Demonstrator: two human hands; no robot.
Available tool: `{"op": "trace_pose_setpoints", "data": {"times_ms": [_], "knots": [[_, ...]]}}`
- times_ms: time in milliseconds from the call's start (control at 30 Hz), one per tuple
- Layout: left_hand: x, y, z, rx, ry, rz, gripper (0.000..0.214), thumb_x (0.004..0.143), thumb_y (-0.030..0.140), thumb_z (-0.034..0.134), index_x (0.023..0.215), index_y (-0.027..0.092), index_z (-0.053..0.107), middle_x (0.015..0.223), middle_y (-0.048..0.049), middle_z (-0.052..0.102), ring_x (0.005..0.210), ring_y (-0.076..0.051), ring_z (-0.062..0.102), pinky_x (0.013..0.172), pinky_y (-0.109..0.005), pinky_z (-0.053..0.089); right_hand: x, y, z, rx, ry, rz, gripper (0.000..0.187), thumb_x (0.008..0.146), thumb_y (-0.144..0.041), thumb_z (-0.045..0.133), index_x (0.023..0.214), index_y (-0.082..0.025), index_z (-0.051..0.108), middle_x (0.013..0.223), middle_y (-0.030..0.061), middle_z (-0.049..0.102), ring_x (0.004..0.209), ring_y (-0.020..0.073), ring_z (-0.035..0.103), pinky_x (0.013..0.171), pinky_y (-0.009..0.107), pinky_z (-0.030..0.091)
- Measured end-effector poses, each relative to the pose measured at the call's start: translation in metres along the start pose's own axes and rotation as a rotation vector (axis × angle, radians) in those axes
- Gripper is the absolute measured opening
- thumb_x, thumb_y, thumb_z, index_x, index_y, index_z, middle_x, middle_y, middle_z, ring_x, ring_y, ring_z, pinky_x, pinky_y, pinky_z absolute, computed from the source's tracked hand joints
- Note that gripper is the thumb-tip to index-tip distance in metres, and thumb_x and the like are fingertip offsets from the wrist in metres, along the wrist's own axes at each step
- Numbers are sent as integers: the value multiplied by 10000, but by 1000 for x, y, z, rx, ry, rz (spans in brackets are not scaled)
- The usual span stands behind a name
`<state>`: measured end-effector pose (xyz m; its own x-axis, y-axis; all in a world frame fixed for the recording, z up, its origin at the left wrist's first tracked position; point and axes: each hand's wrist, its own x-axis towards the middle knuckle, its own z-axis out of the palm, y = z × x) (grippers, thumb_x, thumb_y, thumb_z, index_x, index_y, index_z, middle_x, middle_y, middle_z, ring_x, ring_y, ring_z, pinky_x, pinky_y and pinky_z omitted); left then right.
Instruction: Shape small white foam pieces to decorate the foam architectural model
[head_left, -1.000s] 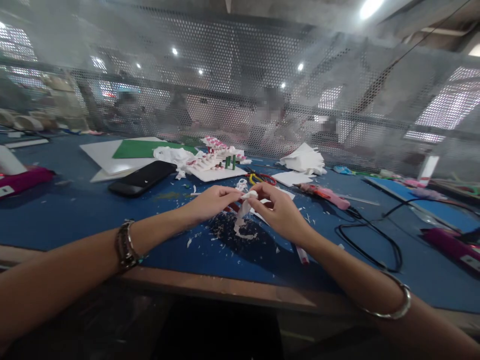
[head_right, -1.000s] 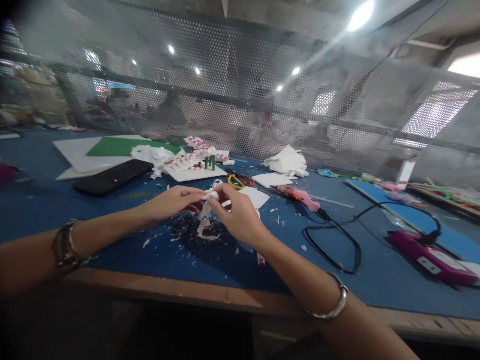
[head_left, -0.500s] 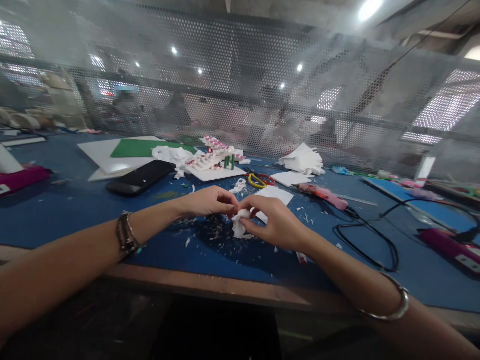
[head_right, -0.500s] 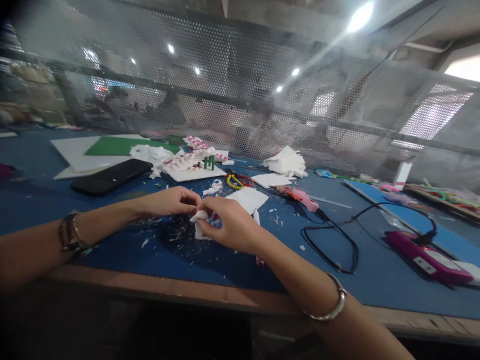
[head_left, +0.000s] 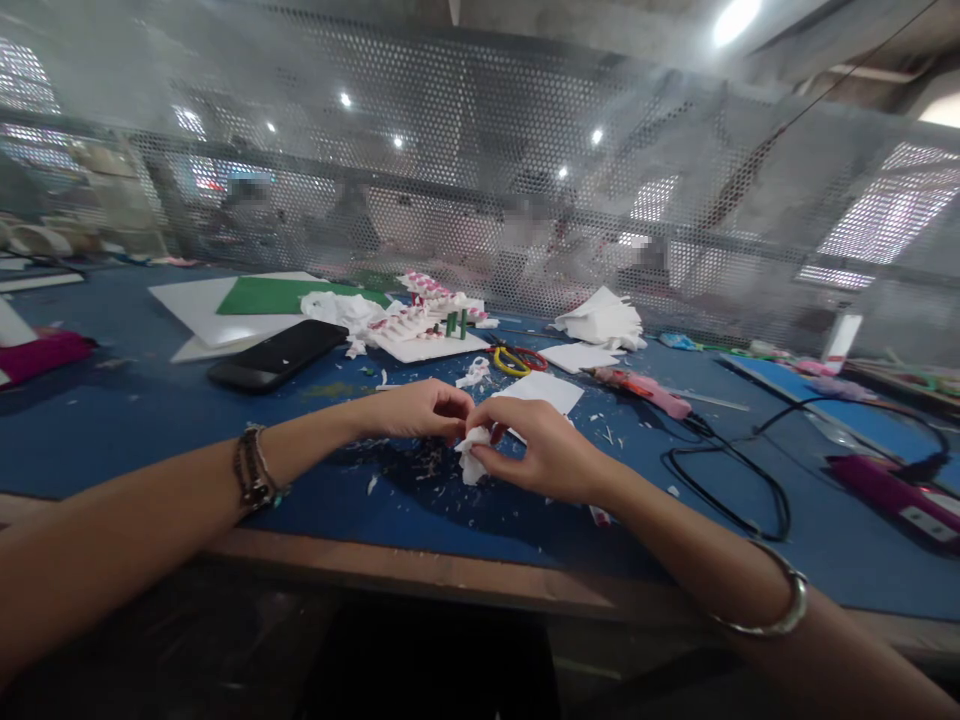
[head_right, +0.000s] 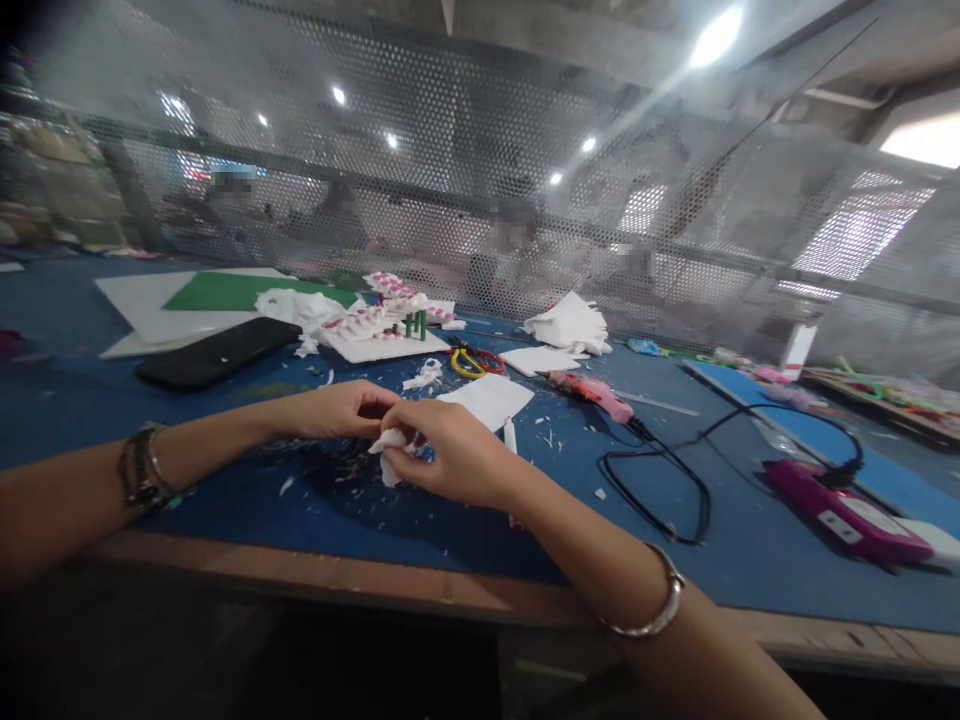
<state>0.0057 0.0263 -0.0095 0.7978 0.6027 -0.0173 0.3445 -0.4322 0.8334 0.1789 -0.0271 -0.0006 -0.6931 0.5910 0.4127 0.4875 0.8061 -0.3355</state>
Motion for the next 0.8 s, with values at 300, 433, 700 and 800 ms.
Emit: {"op": "trace_pose_setpoints", "data": {"times_ms": [300, 433, 700, 800], "knots": [[1, 0, 1, 52, 6, 30, 172, 676, 298, 494, 750, 146, 525, 710, 0, 547, 708, -137, 514, 672, -236, 384, 3, -1, 1, -31, -17, 10, 95, 744, -226, 481, 808, -177, 532, 745, 13, 588, 643, 91, 519, 612, 214, 408], [1, 0, 1, 76, 1, 44, 192, 684, 308, 495, 759, 138, 543, 718, -15, 559, 700, -137, 510, 654, -231, 383, 2, -1, 1, -23, -13, -13, 91, 741, -215, 488, 810, -173, 532, 737, 12, 582, 648, 89, 518, 617, 211, 406], [-1, 7, 3, 48, 61, -18, 145, 685, 238, 454, 724, 136, 550, 656, -1, 545, 616, -101, 479, 599, -205, 365, 2, -3, 0, -21, -7, -19, 69, 743, -214, 481, 785, -179, 522, 719, 5, 572, 648, 90, 515, 616, 211, 408], [-2, 8, 4, -38, 151, -31, 171, 722, 265, 410, 655, 147, 514, 565, 31, 486, 547, -81, 457, 565, -197, 353, 3, 1, -1, -51, 41, 19, 57, 741, -212, 477, 768, -179, 515, 707, 2, 572, 635, 93, 515, 612, 218, 412]]}}
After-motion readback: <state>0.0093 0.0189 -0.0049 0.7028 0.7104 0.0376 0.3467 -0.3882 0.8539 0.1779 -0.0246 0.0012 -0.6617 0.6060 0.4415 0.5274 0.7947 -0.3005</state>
